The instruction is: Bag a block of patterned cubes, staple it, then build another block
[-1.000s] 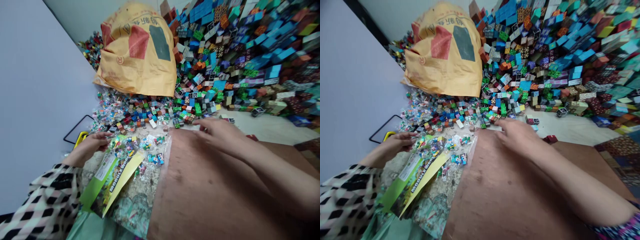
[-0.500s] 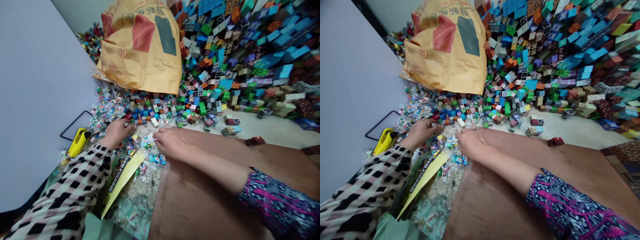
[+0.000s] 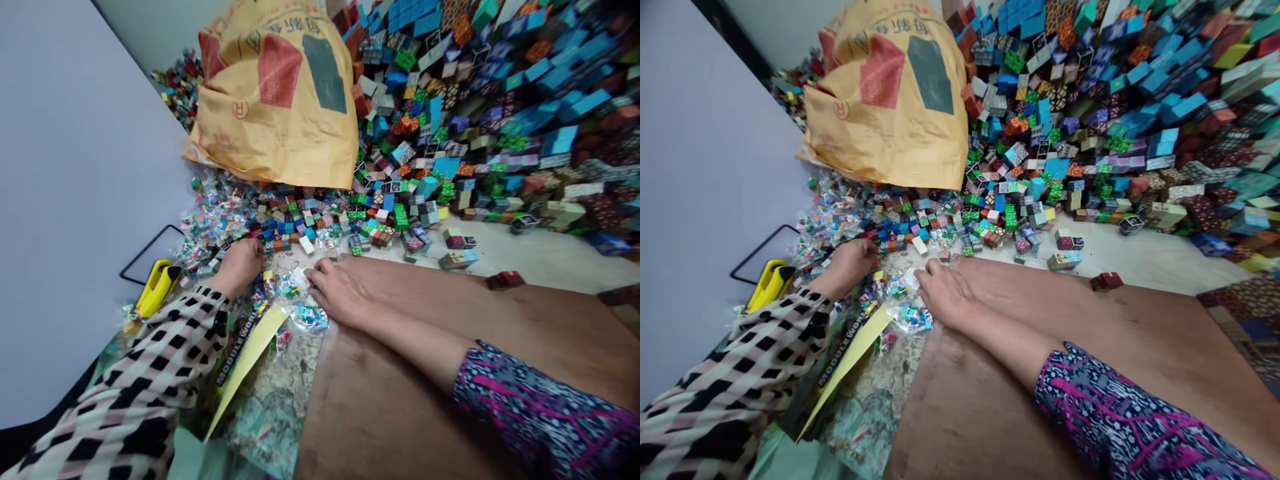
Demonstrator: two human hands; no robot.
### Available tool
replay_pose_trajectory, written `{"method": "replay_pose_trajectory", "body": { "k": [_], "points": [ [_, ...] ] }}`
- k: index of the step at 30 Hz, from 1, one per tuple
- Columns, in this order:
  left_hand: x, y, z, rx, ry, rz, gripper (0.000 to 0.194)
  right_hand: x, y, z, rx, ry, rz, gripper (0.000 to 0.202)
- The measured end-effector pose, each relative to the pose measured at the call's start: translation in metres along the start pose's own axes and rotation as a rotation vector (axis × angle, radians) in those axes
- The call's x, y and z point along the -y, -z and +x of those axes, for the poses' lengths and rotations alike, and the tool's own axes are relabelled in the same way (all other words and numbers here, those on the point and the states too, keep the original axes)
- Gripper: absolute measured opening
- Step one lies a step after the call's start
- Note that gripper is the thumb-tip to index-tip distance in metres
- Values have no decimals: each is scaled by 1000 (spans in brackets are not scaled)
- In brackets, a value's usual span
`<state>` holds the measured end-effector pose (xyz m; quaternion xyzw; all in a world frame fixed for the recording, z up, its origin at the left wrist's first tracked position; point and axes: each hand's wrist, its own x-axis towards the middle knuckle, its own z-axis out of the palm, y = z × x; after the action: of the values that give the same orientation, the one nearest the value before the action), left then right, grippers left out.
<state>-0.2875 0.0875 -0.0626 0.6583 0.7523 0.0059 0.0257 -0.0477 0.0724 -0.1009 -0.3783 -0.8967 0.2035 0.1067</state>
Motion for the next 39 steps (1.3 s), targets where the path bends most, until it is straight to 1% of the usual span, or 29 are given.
{"method": "replay_pose_trajectory", "body": {
  "k": [4,7,9,10,11,12,13,14,15,16,17,19,21,23,26,28,31,36,37,39],
  "points": [
    [-1,2,-1,-31,-22,-41,13,-6,-7,-3,-56,3,34,32],
    [1,10,-6,-120,-18,-70,18,-7,-9,-4,-74,11,36,32],
    [2,19,-12,-187,10,-163,21,-8,-9,-4,-87,21,34,33],
    [1,23,-17,-183,26,-253,23,-8,-9,-4,-91,26,34,33],
    [1,28,-22,-146,35,-360,26,-8,-9,-5,-94,31,36,33],
    [0,32,-29,-70,29,-461,28,-8,-10,-5,-96,37,39,33],
    [-1,36,-36,32,14,-533,31,-8,-10,-5,-101,40,42,32],
    [-1,39,-42,132,-9,-563,33,-8,-10,-6,-106,44,49,33],
    [-2,41,-48,195,-31,-563,35,-8,-10,-6,-115,44,57,33],
    [-1,43,-52,212,-36,-541,35,-8,-10,-6,-127,41,68,33],
    [0,45,-55,193,-11,-492,35,-7,-11,-6,-140,37,80,34],
    [7,46,-55,103,103,-342,34,-8,-12,-6,-166,21,107,36],
    [17,46,-49,51,230,-174,31,-9,-15,-5,-193,4,127,36],
    [27,44,-40,48,318,-61,28,-12,-18,-4,-236,-2,133,35],
    [35,37,-29,59,386,5,26,-16,-25,-1,-326,9,128,33],
    [36,31,-26,55,420,25,29,-17,-27,0,-374,12,131,31],
    [35,23,-25,39,447,15,35,-18,-29,1,-383,1,151,29],
    [32,14,-20,21,411,-123,26,-17,-26,0,-318,-19,160,27],
    [32,12,-17,8,409,-158,28,-17,-25,0,-311,-24,159,27],
    [31,9,-11,-24,412,-240,40,-17,-25,0,-304,-32,157,27]
  ]
}}
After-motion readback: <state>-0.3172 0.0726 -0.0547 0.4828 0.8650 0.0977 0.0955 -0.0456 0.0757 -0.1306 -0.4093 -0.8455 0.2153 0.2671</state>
